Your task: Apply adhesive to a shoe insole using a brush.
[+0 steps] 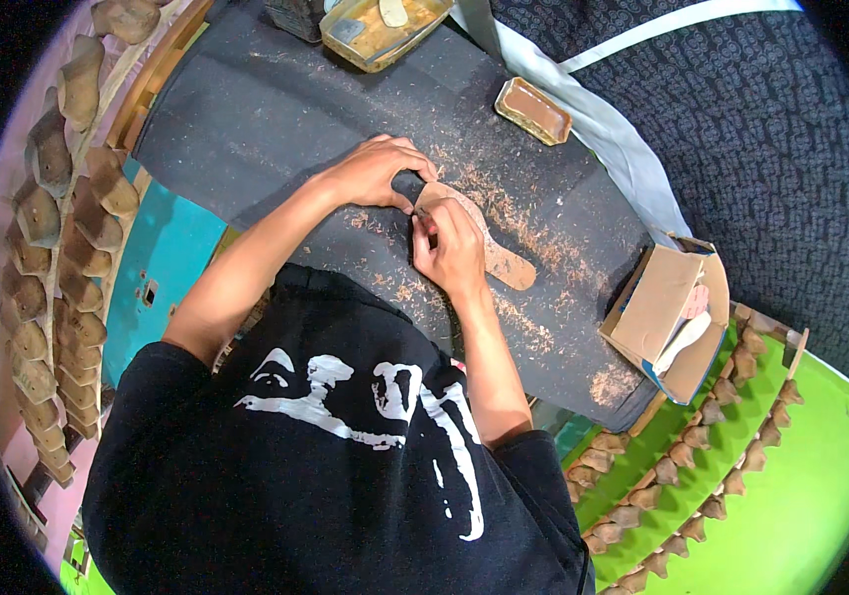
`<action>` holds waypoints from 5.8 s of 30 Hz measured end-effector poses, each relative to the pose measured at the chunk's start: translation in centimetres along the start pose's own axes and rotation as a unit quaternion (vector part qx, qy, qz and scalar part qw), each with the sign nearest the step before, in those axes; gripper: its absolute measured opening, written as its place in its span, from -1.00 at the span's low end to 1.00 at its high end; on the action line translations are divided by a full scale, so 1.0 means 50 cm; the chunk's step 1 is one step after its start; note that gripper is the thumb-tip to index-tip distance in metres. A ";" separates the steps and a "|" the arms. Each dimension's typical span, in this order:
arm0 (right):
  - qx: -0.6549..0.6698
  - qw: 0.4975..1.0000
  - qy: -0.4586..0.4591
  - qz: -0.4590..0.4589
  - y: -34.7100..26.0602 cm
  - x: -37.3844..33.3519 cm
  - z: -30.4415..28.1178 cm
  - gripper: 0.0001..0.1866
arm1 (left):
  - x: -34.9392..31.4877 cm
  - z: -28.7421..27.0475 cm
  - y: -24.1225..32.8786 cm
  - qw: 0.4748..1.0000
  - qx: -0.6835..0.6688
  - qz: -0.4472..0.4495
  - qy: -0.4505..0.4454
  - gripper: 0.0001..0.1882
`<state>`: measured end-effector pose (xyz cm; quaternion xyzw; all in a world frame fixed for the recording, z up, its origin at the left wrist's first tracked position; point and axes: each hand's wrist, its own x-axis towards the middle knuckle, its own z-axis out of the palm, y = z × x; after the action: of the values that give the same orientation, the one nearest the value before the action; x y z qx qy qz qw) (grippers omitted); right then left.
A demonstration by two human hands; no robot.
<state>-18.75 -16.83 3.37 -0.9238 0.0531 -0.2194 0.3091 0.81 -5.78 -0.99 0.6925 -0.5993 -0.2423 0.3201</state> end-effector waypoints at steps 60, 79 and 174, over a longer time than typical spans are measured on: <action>0.008 0.997 -0.024 0.076 0.046 0.064 -0.037 -0.76 | 0.000 -0.005 0.016 0.999 0.014 -0.039 -0.007 -0.48; 0.032 0.987 -0.118 0.101 0.034 0.084 -0.061 -0.64 | -0.001 0.000 0.017 0.999 0.015 -0.035 0.000 -0.45; 0.224 0.836 0.388 0.316 0.376 0.177 -0.148 -0.78 | 0.215 -0.054 0.026 0.949 -0.286 -0.058 0.122 0.25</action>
<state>-13.35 -38.08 0.77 -0.6017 0.4070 -0.4559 0.5143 3.62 -16.07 2.32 0.6297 -0.4198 -0.3357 0.5609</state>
